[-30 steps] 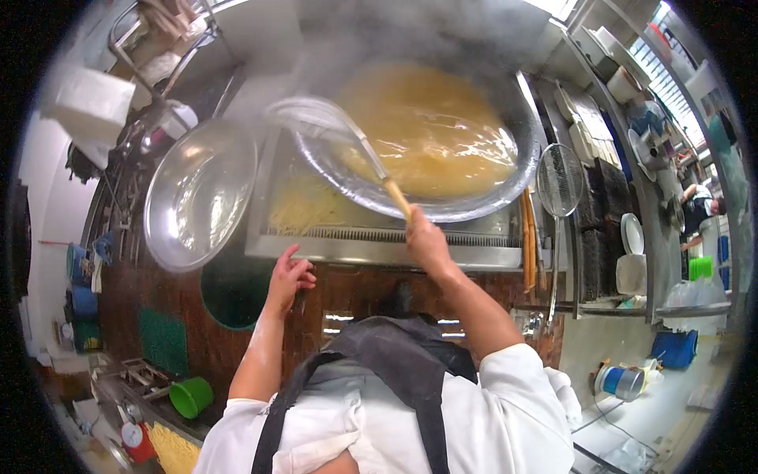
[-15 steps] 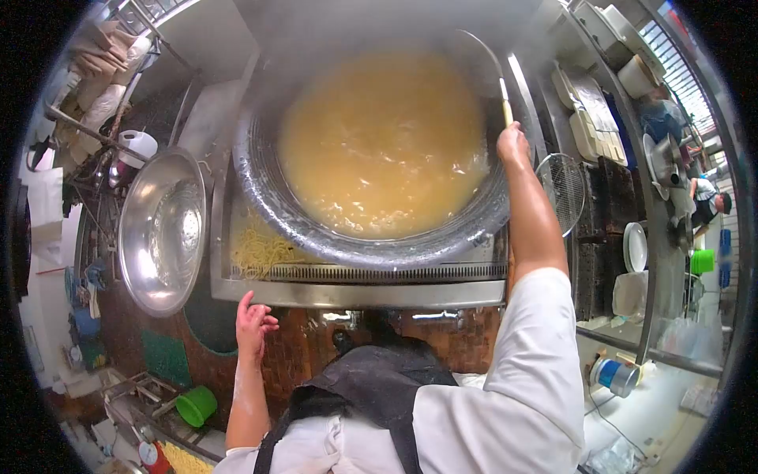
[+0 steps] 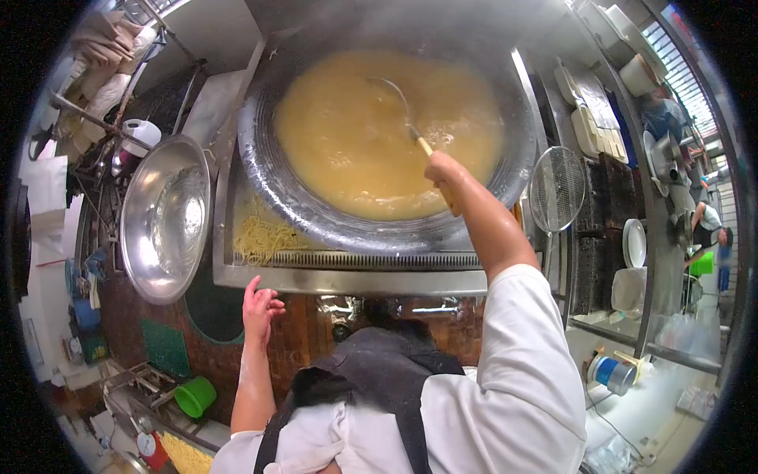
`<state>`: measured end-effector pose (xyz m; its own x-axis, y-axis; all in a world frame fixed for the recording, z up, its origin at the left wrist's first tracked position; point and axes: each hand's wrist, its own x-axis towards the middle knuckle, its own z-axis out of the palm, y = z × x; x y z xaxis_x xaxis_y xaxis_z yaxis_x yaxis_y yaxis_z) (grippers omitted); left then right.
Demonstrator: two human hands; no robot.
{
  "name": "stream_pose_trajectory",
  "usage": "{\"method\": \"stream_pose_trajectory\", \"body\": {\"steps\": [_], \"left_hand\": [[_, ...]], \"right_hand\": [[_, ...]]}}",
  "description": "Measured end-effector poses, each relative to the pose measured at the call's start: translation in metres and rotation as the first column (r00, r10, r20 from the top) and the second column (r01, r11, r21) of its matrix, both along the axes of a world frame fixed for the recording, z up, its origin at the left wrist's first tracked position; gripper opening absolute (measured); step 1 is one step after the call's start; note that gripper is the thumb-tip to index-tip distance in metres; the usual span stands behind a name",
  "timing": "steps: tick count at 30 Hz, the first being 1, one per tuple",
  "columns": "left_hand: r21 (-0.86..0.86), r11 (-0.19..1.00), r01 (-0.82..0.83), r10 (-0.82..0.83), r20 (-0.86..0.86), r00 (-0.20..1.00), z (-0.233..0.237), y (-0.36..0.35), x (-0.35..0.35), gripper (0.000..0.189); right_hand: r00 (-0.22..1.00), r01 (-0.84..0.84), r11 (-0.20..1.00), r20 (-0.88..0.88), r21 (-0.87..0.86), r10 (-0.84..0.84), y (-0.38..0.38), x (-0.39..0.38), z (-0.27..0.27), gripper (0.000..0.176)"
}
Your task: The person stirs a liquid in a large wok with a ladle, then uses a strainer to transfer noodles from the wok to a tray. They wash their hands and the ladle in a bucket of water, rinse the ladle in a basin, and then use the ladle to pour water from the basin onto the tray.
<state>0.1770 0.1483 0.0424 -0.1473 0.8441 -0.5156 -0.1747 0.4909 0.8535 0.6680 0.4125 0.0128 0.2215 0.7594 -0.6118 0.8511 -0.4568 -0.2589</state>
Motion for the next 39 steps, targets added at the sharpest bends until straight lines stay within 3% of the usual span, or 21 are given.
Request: {"method": "stream_pose_trajectory", "body": {"steps": [6, 7, 10, 11, 14, 19, 23, 26, 27, 32, 38, 39], "left_hand": [[0.04, 0.998, 0.057, -0.058, 0.026, 0.998, 0.003, -0.007, -0.01, 0.056], [0.047, 0.997, 0.061, -0.063, 0.031, 0.998, 0.004, -0.009, -0.013, 0.057], [0.064, 0.995, 0.075, -0.079, 0.054, 0.995, 0.007, -0.02, -0.023, 0.057], [0.067, 0.994, 0.082, -0.086, 0.053, 0.995, 0.008, -0.023, -0.025, 0.057], [0.096, 0.99, 0.102, -0.109, 0.071, 0.992, 0.012, -0.03, -0.034, 0.058], [0.162, 0.98, 0.119, -0.139, 0.115, 0.984, 0.02, -0.039, -0.048, 0.06], [0.196, 0.974, 0.112, -0.14, 0.137, 0.981, 0.03, -0.054, -0.06, 0.061], [0.211, 0.975, 0.075, -0.107, 0.144, 0.984, 0.036, -0.07, -0.073, 0.062], [0.211, 0.975, 0.064, -0.095, 0.145, 0.985, 0.035, -0.076, -0.078, 0.062], [0.193, 0.981, 0.027, -0.055, 0.143, 0.988, 0.029, -0.105, -0.097, 0.061], [0.194, 0.981, 0.017, -0.039, 0.109, 0.993, 0.027, -0.118, -0.112, 0.057], [0.188, 0.982, 0.022, -0.043, 0.111, 0.993, 0.027, -0.116, -0.111, 0.057]], "right_hand": [[0.967, -0.221, 0.971, -0.146, -0.089, 0.207, -0.056, -0.061, 0.016, 0.013], [0.943, -0.114, 0.993, -0.319, -0.031, 0.098, -0.072, -0.068, 0.011, 0.011], [0.882, -0.002, 0.996, -0.47, -0.086, -0.039, -0.115, -0.089, 0.036, 0.009], [0.816, 0.058, 0.988, -0.563, -0.141, -0.128, -0.124, -0.09, 0.022, 0.011], [0.721, 0.177, 0.972, -0.652, -0.154, -0.235, -0.17, -0.121, 0.066, 0.011], [0.588, 0.164, 0.97, -0.771, -0.181, -0.244, -0.224, -0.156, 0.103, 0.021], [0.787, 0.038, 0.998, -0.617, 0.044, -0.003, -0.267, -0.214, 0.145, 0.028], [0.928, -0.116, 0.913, -0.284, 0.392, 0.24, -0.297, -0.24, 0.13, 0.033], [0.928, -0.243, 0.84, -0.136, 0.485, 0.347, -0.308, -0.248, 0.126, 0.033], [0.928, -0.34, 0.771, 0.06, 0.538, 0.367, -0.331, -0.275, 0.034, 0.027], [0.922, -0.354, 0.692, 0.112, 0.629, 0.371, -0.333, -0.289, 0.023, 0.04], [0.923, -0.366, 0.728, 0.129, 0.579, 0.362, -0.333, -0.287, 0.007, 0.04]]}}
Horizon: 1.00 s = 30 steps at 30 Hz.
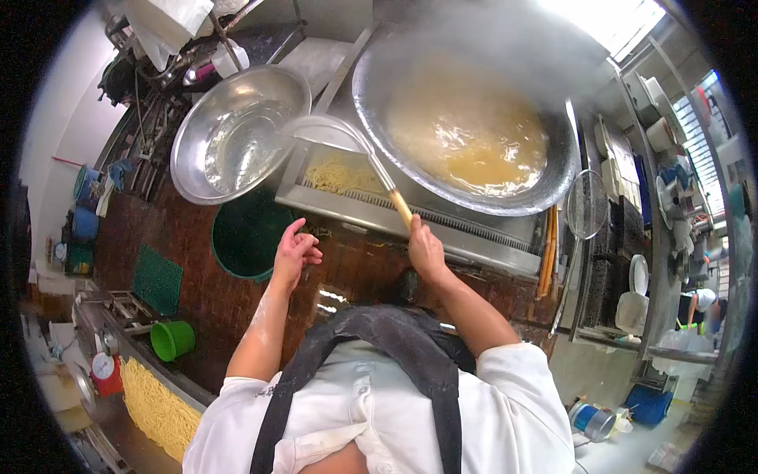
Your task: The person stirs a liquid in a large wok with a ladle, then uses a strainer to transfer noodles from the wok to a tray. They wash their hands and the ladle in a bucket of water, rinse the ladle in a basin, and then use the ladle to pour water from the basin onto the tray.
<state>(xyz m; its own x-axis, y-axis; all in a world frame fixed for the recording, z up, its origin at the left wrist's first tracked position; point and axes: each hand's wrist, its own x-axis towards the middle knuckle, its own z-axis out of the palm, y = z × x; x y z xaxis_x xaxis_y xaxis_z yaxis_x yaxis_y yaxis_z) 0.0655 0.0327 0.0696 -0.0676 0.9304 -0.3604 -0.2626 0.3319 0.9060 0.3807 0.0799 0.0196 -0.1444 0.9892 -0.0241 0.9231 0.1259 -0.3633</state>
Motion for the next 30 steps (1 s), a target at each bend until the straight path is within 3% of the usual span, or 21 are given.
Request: {"method": "stream_pose_trajectory", "body": {"steps": [3, 8, 11, 12, 14, 17, 18, 20, 23, 25, 28, 30], "left_hand": [[-0.018, 1.0, 0.011, -0.011, -0.002, 1.0, 0.001, 0.004, 0.008, 0.056], [-0.034, 0.999, 0.038, -0.039, -0.029, 0.999, 0.002, 0.031, 0.031, 0.056], [-0.046, 0.998, 0.033, -0.034, -0.007, 0.999, -0.001, 0.05, 0.049, 0.06], [-0.059, 0.998, 0.025, -0.026, -0.006, 1.0, -0.004, 0.057, 0.054, 0.06], [-0.093, 0.995, 0.026, -0.029, -0.03, 0.999, -0.003, 0.071, 0.064, 0.058], [-0.098, 0.995, 0.011, -0.017, -0.064, 0.998, -0.013, 0.087, 0.07, 0.056], [-0.102, 0.995, -0.002, -0.006, -0.078, 0.997, -0.012, 0.092, 0.073, 0.055], [-0.113, 0.993, -0.017, 0.006, -0.098, 0.995, -0.013, 0.098, 0.078, 0.055], [-0.168, 0.984, -0.057, 0.037, -0.118, 0.992, -0.017, 0.098, 0.083, 0.054], [-0.186, 0.98, -0.064, 0.041, -0.127, 0.991, -0.019, 0.097, 0.088, 0.054], [-0.189, 0.98, -0.063, 0.042, -0.114, 0.993, -0.025, 0.099, 0.091, 0.055], [-0.176, 0.982, -0.069, 0.052, -0.102, 0.993, -0.022, 0.102, 0.094, 0.055]], "right_hand": [[1.0, -0.022, 0.999, 0.002, -0.048, 0.022, 0.013, 0.011, -0.016, 0.038], [0.972, 0.056, 0.997, -0.227, -0.049, -0.066, 0.032, 0.047, 0.048, 0.041], [0.942, 0.23, 0.972, -0.241, -0.043, -0.234, 0.06, 0.092, 0.064, 0.037], [0.918, 0.297, 0.953, -0.292, 0.061, -0.267, 0.072, 0.114, 0.063, 0.037], [0.869, 0.422, 0.906, -0.299, 0.033, -0.394, 0.11, 0.17, 0.059, 0.036], [0.833, 0.55, 0.817, -0.186, 0.174, -0.521, 0.182, 0.268, 0.044, 0.03], [0.779, 0.621, 0.779, -0.183, 0.092, -0.599, 0.208, 0.298, 0.048, 0.031], [0.762, 0.642, 0.744, -0.049, 0.185, -0.646, 0.258, 0.366, 0.034, 0.033], [0.686, 0.711, 0.701, 0.162, 0.057, -0.709, 0.304, 0.421, 0.048, 0.032], [0.647, 0.754, 0.657, 0.161, 0.01, -0.746, 0.316, 0.436, 0.042, 0.032], [0.703, 0.693, 0.713, 0.319, -0.107, -0.636, 0.311, 0.427, 0.021, 0.031], [0.769, 0.612, 0.78, 0.329, -0.131, -0.548, 0.298, 0.419, -0.008, 0.033]]}}
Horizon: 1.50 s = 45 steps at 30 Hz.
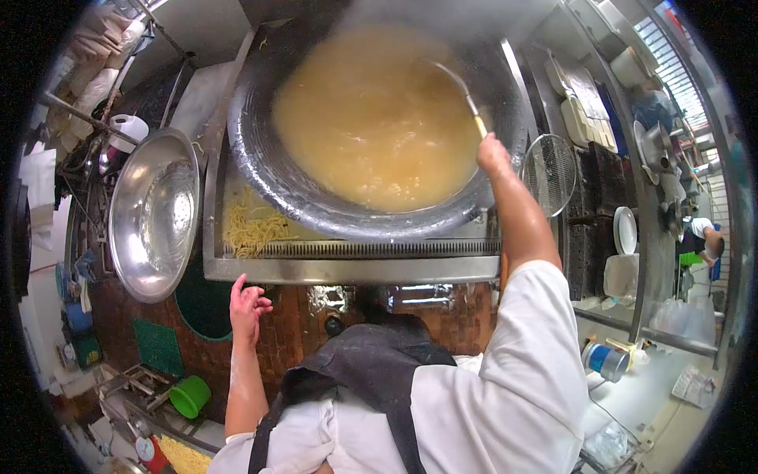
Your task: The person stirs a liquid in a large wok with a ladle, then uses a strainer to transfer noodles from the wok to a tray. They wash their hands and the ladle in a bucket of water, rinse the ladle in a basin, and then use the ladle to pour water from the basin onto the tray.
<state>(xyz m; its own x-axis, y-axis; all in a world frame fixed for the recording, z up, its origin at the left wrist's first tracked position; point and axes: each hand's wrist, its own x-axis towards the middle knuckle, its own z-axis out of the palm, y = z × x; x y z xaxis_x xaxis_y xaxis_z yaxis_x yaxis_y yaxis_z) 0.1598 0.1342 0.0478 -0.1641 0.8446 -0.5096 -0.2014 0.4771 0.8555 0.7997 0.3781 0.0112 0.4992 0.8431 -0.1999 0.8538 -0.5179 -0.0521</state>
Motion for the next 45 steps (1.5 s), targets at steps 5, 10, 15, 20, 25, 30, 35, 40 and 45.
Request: {"method": "stream_pose_trajectory", "body": {"steps": [5, 10, 15, 20, 25, 30, 35, 40, 45], "left_hand": [[0.03, 1.0, 0.007, -0.008, 0.04, 0.999, 0.0, -0.007, -0.007, 0.055], [0.044, 0.999, 0.029, -0.032, 0.06, 0.998, -0.005, -0.027, -0.021, 0.056], [0.07, 0.995, 0.068, -0.074, 0.084, 0.994, -0.005, -0.045, -0.038, 0.055], [0.112, 0.987, 0.116, -0.124, 0.065, 0.99, -0.005, -0.066, -0.058, 0.053], [0.134, 0.981, 0.138, -0.149, 0.072, 0.986, 0.002, -0.083, -0.076, 0.053], [0.17, 0.977, 0.129, -0.143, 0.072, 0.987, 0.01, -0.099, -0.094, 0.053], [0.177, 0.982, 0.07, -0.087, 0.087, 0.992, 0.011, -0.118, -0.121, 0.056], [0.149, 0.989, 0.017, -0.032, 0.097, 0.995, 0.004, -0.137, -0.138, 0.058], [0.133, 0.991, 0.023, -0.035, 0.089, 0.995, 0.012, -0.133, -0.134, 0.056]], "right_hand": [[0.962, 0.03, 0.989, -0.263, -0.144, -0.068, -0.055, -0.065, 0.032, 0.033], [0.91, -0.17, 0.939, -0.413, -0.299, 0.034, -0.096, -0.098, 0.034, 0.025], [0.744, -0.149, 0.951, -0.664, -0.272, -0.073, -0.15, -0.157, 0.008, 0.019], [0.523, -0.132, 0.963, -0.842, -0.236, -0.135, -0.195, -0.214, 0.027, 0.01], [0.286, -0.055, 0.975, -0.939, -0.215, -0.191, -0.237, -0.279, 0.066, 0.013], [0.277, -0.065, 0.993, -0.957, -0.102, -0.081, -0.265, -0.339, 0.103, 0.017], [0.567, -0.135, 0.986, -0.81, 0.093, 0.154, -0.298, -0.393, 0.144, 0.026], [0.801, -0.371, 0.896, -0.403, 0.245, 0.443, -0.322, -0.419, 0.08, 0.02], [0.773, -0.535, 0.8, -0.224, 0.273, 0.593, -0.303, -0.423, 0.016, 0.019]]}}
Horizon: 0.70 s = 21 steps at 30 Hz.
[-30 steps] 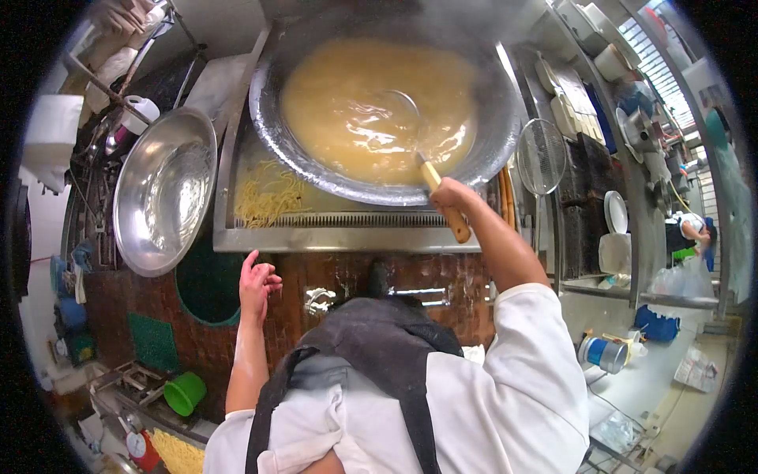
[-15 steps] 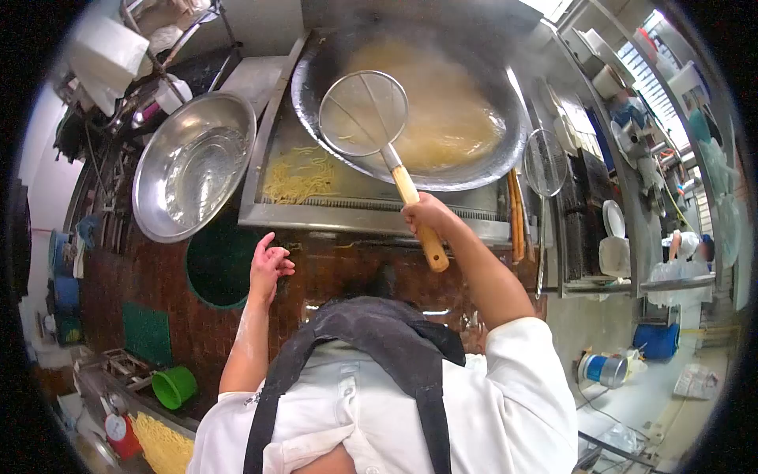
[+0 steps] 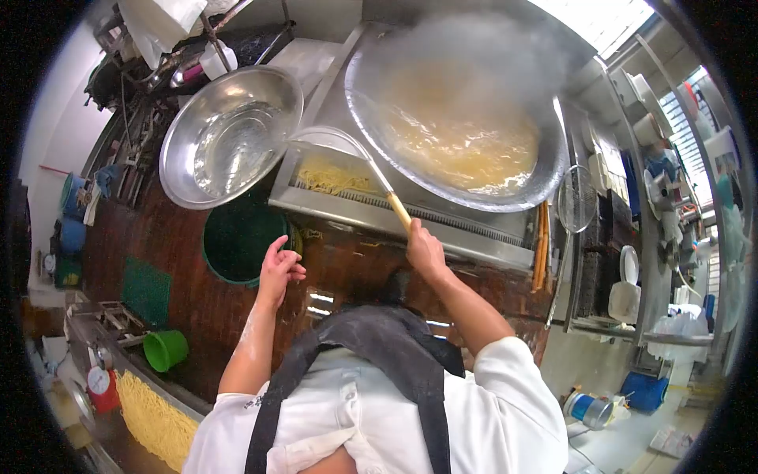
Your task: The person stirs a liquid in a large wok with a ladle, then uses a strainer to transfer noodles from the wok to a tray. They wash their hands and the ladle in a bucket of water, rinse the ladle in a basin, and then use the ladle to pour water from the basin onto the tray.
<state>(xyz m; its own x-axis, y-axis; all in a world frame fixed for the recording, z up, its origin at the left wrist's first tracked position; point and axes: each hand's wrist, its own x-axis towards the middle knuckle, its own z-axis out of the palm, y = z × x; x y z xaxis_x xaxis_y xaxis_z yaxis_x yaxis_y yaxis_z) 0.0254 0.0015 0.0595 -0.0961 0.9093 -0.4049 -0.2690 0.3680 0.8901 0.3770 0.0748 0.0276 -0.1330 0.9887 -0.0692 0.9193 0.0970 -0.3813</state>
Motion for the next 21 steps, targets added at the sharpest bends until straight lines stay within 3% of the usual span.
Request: {"method": "stream_pose_trajectory", "body": {"steps": [2, 5, 8, 13, 18, 21], "left_hand": [[-0.009, 1.0, 0.011, -0.011, 0.002, 1.0, 0.003, 0.007, 0.007, 0.057], [-0.011, 0.999, 0.052, -0.051, 0.03, 0.998, 0.001, 0.027, 0.024, 0.057], [-0.013, 0.998, 0.069, -0.068, 0.03, 0.997, 0.006, 0.059, 0.045, 0.058], [-0.036, 0.999, 0.036, -0.035, 0.024, 0.999, 0.007, 0.11, 0.078, 0.058], [-0.038, 0.999, -0.022, 0.021, -0.008, 1.0, 0.01, 0.148, 0.101, 0.058], [-0.041, 0.996, -0.085, 0.083, -0.038, 0.996, 0.002, 0.157, 0.106, 0.056]], "right_hand": [[0.999, 0.012, 0.998, -0.04, 0.069, -0.009, -0.002, -0.002, 0.009, 0.021], [0.998, 0.024, 0.996, -0.067, 0.083, -0.019, 0.006, 0.013, -0.028, 0.025], [0.993, -0.008, 0.999, -0.115, -0.033, 0.004, 0.029, 0.028, -0.017, 0.029], [0.968, 0.088, 0.996, -0.239, 0.03, -0.078, 0.075, 0.074, 0.041, 0.037], [0.874, 0.454, 0.891, -0.201, 0.013, -0.443, 0.167, 0.187, 0.07, 0.034], [0.818, 0.575, 0.811, -0.11, 0.111, -0.565, 0.232, 0.279, 0.068, 0.039]]}}
